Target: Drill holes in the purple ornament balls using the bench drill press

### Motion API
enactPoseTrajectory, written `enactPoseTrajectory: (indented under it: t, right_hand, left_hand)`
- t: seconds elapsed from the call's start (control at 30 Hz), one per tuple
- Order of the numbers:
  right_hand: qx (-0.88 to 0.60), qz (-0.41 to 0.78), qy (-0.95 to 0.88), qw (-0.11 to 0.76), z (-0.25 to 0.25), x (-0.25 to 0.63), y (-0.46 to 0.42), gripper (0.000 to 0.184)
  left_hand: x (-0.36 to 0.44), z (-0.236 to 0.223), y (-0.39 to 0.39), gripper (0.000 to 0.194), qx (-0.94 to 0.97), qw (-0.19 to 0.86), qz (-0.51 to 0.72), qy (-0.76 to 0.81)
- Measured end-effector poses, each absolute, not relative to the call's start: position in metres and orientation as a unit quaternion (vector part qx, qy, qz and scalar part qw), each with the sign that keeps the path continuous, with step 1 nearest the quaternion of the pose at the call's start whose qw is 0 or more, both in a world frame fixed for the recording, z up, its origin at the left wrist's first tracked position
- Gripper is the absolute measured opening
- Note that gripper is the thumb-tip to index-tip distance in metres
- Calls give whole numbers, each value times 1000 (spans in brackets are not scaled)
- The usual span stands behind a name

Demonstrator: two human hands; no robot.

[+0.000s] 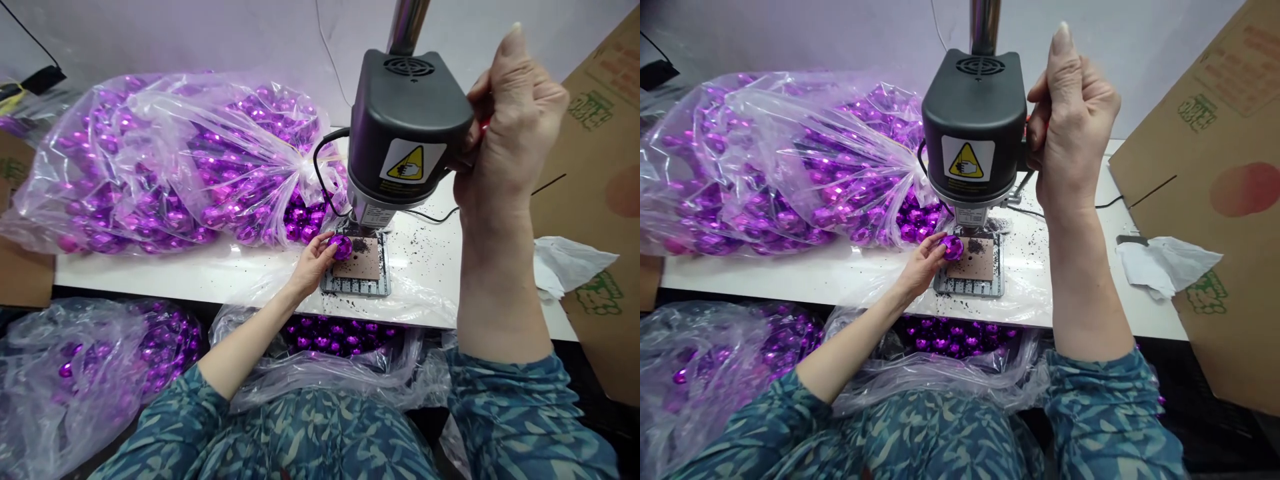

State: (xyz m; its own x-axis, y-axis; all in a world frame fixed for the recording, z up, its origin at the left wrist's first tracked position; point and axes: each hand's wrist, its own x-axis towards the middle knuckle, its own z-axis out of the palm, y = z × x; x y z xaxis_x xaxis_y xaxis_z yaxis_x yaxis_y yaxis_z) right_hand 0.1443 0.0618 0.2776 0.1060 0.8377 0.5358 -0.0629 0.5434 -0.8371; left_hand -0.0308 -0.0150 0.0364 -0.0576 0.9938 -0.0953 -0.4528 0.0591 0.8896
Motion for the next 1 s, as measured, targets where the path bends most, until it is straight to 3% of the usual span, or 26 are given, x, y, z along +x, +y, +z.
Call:
enactPoseTrajectory:
  t: [0.13, 0.33, 0.57, 0.7, 0.87, 1.0]
  right_hand:
    - [-293, 350, -542, 706, 276, 142, 66, 40]
    - [-277, 355, -541, 710, 277, 141, 68, 49]
    - [-257, 351, -552, 711, 273, 145, 76, 43]
    - [-235, 346, -557, 718, 269, 146, 81, 35]
    - [-250, 343, -556, 715, 270, 145, 78, 40]
    - [-275, 343, -557, 705, 274, 143, 73, 46]
  left_hand:
    - [-27, 21, 0, 55, 428, 535, 600, 413]
    - [-26, 16, 14, 55, 485, 528, 573, 396]
    - [-22, 1, 21, 59, 558, 513, 543, 360]
    - [-21, 4, 15, 56, 628, 449, 525, 359]
    - [-18, 16, 3, 46, 719, 314, 483, 389]
    - [-13, 18, -1, 46, 698, 322, 497, 402]
